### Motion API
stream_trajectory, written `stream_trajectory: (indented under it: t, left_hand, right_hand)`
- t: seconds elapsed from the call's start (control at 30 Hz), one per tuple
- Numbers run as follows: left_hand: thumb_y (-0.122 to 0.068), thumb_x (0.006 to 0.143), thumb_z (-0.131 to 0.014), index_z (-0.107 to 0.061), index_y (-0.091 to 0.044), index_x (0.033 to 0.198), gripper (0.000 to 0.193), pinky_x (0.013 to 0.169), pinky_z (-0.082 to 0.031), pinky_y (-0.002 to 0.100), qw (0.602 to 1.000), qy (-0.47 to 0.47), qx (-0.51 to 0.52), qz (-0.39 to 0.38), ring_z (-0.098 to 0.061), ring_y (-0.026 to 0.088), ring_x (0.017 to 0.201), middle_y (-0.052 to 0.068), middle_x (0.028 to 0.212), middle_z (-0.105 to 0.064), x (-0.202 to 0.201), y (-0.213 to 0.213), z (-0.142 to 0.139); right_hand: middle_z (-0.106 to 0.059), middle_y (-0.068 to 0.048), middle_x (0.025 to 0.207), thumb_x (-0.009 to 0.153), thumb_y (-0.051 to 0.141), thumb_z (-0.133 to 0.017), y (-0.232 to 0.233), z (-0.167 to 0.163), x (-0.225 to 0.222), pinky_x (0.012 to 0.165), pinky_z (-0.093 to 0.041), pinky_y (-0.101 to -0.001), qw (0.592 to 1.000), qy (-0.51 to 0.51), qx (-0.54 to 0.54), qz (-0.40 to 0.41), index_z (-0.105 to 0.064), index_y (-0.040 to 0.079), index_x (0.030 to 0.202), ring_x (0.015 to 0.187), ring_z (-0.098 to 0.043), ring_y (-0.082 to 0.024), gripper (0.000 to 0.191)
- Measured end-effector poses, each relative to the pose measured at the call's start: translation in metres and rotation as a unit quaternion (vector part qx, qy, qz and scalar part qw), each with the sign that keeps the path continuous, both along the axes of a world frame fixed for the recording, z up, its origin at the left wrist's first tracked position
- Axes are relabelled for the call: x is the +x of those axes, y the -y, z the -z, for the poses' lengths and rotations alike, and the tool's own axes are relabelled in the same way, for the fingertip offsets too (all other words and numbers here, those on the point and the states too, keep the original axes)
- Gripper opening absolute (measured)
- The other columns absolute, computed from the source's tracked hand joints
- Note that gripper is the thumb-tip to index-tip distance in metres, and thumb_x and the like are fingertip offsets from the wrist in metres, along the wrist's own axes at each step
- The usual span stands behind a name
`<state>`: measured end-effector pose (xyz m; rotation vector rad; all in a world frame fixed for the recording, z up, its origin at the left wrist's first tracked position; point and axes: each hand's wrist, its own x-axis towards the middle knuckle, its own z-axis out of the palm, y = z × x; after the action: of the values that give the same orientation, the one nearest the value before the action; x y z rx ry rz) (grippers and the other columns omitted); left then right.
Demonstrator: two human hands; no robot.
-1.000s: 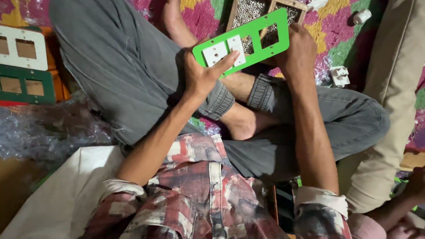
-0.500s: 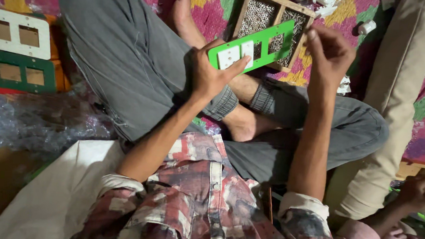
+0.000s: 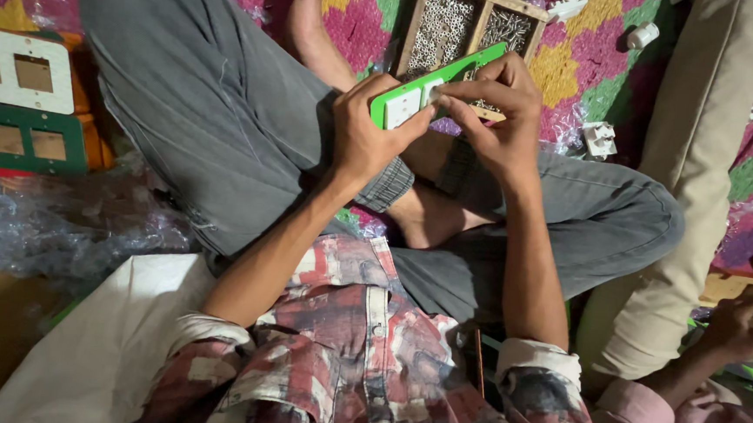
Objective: The person sits cross-legged on a floor mat assembling electrical switch and socket plates. They fit white switch and socket modules into a green plastic faceplate, pick small screws from a wooden compartment box, and thread the screws by hand to secure the modules, working on one plate at a time on their lap.
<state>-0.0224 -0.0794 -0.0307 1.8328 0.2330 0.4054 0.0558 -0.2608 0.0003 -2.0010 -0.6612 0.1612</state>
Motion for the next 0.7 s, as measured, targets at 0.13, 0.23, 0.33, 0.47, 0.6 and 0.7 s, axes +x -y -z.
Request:
stream_trajectory:
  t: [0.13,0.23,0.33,0.47,0.6,0.7]
  left_hand:
    - [-0.016,0.084,-0.086,-0.067,-0.004,0.092,0.024,0.071,-0.058,0.037,1.0,0.017,0.005,0.004,-0.073,0.025,0.079,0.01,0.086,-0.07,-0.001,0.001,-0.001]
    - [-0.014,0.086,-0.085,-0.066,-0.004,0.091,0.022,0.07,-0.057,0.038,0.999,0.031,0.023,0.009,-0.072,0.027,0.079,0.01,0.086,-0.069,-0.002,-0.001,-0.002]
    - [-0.012,0.087,-0.084,-0.066,-0.004,0.092,0.021,0.07,-0.056,0.04,0.997,0.055,0.052,0.023,-0.071,0.029,0.079,0.01,0.088,-0.067,-0.002,-0.002,-0.001]
    - [-0.012,0.086,-0.085,-0.064,-0.004,0.09,0.023,0.068,-0.056,0.041,0.995,0.075,0.058,0.04,-0.07,0.029,0.078,0.01,0.087,-0.065,-0.001,-0.003,0.0]
    - [-0.011,0.084,-0.087,-0.063,-0.004,0.089,0.025,0.068,-0.056,0.04,0.993,0.091,0.052,0.061,-0.07,0.028,0.077,0.009,0.086,-0.065,-0.002,-0.004,0.002]
    - [-0.012,0.083,-0.087,-0.064,-0.004,0.09,0.025,0.068,-0.055,0.04,0.992,0.093,0.053,0.073,-0.069,0.029,0.077,0.01,0.086,-0.065,-0.003,-0.005,0.004]
  right_hand:
    - [-0.053,-0.001,0.089,0.088,0.01,-0.092,-0.001,-0.001,-0.001,0.079,-0.04,-0.0308,1.0,0.023,-0.019,0.002,-0.084,0.011,0.108,0.09,-0.049,-0.016,0.022]
    - [-0.054,-0.004,0.096,0.086,0.013,-0.094,0.0,-0.003,-0.001,0.087,-0.041,-0.0363,0.997,0.06,-0.046,0.0,-0.085,0.011,0.106,0.1,-0.049,-0.019,0.022]
    - [-0.061,-0.008,0.12,0.083,0.015,-0.095,0.003,-0.003,0.001,0.106,-0.041,-0.0429,0.995,0.08,-0.051,-0.01,-0.084,0.013,0.103,0.122,-0.052,-0.023,0.023]
    - [-0.055,-0.013,0.148,0.085,0.023,-0.095,0.008,0.002,0.007,0.121,-0.043,-0.0429,1.0,0.024,0.01,-0.011,-0.075,0.01,0.12,0.144,-0.048,-0.028,0.043]
    - [-0.06,-0.011,0.144,0.08,0.017,-0.096,0.014,0.008,0.013,0.121,-0.044,-0.0412,0.999,-0.021,0.03,-0.039,-0.071,0.004,0.133,0.139,-0.055,-0.027,0.06]
    - [-0.063,-0.009,0.129,0.077,0.01,-0.095,0.016,0.012,0.011,0.112,-0.049,-0.0354,0.995,-0.077,0.059,-0.03,-0.076,0.003,0.125,0.126,-0.06,-0.022,0.052]
